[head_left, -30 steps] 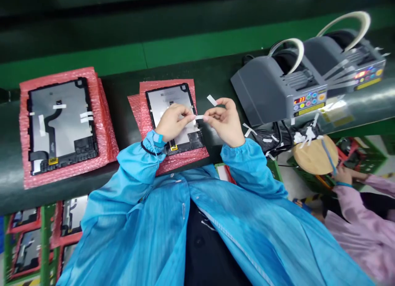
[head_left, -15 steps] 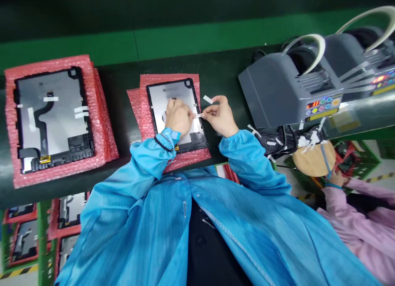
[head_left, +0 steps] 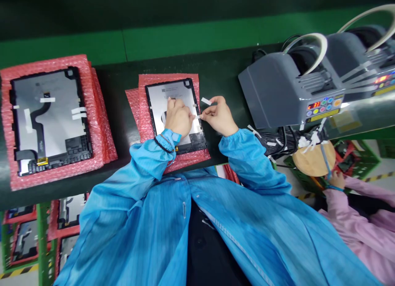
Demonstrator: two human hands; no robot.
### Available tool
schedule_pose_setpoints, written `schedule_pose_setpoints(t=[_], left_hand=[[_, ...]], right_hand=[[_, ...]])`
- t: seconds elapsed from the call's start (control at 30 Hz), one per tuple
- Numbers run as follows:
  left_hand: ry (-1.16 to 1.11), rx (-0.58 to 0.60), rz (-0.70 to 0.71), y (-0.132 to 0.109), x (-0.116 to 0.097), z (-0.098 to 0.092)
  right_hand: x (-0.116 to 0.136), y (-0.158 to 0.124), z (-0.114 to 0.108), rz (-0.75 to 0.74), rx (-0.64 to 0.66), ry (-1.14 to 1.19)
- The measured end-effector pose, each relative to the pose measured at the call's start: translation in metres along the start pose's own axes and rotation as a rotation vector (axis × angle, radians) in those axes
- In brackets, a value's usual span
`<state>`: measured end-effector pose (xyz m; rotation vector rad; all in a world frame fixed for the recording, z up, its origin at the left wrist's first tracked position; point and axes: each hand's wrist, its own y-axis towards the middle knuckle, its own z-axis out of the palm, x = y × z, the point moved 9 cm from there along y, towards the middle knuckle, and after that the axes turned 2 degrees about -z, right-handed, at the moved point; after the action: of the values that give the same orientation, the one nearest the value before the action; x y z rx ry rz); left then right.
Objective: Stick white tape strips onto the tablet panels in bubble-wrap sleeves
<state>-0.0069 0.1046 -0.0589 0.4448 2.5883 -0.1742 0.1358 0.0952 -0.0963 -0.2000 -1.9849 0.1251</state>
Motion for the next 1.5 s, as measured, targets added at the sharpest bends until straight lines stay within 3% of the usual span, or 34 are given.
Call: schedule_pose_setpoints(t=[0.27,0.47,0.67,0.77,0.97,1.27,1.5], left_hand=[[-0.024,-0.09,0.004,0.001,0.009,-0.003],[-0.18,-0.139,0.028,0.012,0.027,-0.02],[-0.246,-0.052,0.189,0.016,0.01,-0.021],[-0.25,-0.033,0.176,0.017,0.011,-0.017],[-0.276,-0.006,0.088,0.02,0.019,-0.011],[-0.13,-0.024,0.0,0.021,0.017,-0.002],[-0.047,-0.065,-0.012,0.017,0.013,-0.002]], right_hand=[[-0.006,0.01,-0.006,0.218,0.175,0.012],[0.018,-0.005,-0.007,0.059,0.312,0.225],[0.035,-0.023,0.015,-0.025,0.488,0.326],[0.032,-0.018,0.012,-0.015,0.435,0.266],[0.027,-0.003,-0.01,-0.048,0.147,0.068],[0.033,0.008,0.0,-0.223,0.064,-0.257],[0.029,0.012,0.006,-0.259,0.062,-0.377]])
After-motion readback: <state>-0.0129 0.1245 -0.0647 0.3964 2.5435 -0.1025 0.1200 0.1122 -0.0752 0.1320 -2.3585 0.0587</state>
